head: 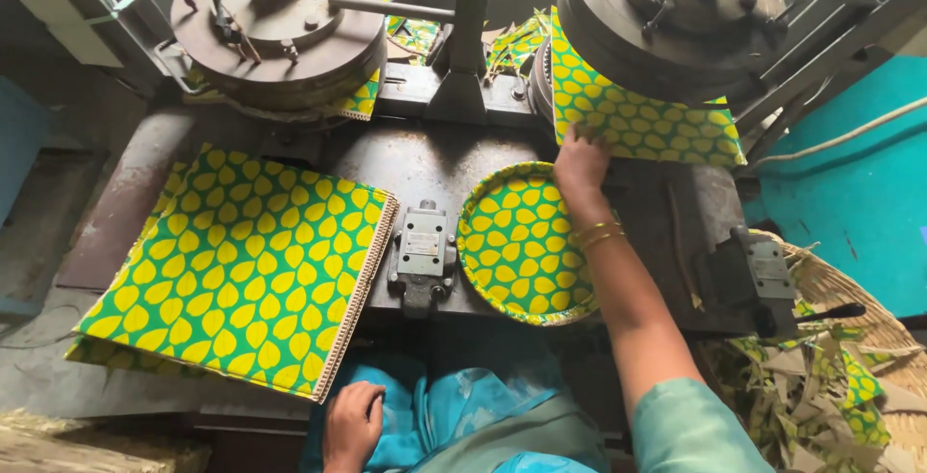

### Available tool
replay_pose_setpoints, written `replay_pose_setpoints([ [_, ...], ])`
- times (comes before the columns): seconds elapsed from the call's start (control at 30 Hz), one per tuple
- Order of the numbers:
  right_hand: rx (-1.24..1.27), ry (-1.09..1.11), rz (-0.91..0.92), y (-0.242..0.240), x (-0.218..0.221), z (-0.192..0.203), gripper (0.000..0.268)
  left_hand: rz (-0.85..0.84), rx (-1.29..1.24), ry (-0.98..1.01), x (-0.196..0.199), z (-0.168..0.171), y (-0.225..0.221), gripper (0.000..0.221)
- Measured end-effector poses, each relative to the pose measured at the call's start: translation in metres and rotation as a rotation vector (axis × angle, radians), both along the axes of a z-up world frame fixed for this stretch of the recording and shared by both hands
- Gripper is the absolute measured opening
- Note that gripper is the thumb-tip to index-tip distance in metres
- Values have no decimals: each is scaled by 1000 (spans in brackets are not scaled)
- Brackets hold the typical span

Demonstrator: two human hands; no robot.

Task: The person places printed paper sheets one at a time under the die of a plate press machine, operates the machine lever to press each sheet into a round plate, pulls the formed plate off the die, discards trimmed scraps into a basket, and stacks the finished plates.

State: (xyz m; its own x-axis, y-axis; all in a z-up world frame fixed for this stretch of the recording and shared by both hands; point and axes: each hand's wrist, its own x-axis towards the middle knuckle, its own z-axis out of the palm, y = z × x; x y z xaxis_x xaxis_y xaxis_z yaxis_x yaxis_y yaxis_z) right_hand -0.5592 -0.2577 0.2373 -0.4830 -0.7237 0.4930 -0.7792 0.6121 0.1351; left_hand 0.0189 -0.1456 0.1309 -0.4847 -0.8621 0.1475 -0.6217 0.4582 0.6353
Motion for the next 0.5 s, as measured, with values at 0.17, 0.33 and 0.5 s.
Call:
replay_pose_setpoints([
  [0.17, -17, -33, -14, -19, -7, -14, 47, -7, 16, -51, 4, -8, -5, 17],
  [0.33, -12, 63, 41, -24, -9, -17, 54, -14, -2, -46, 4, -11, -6, 19],
  [0.5, 7, -11, -16, -34, -12, -22, 56, -15, 8, -81, 5, -12, -6, 18],
])
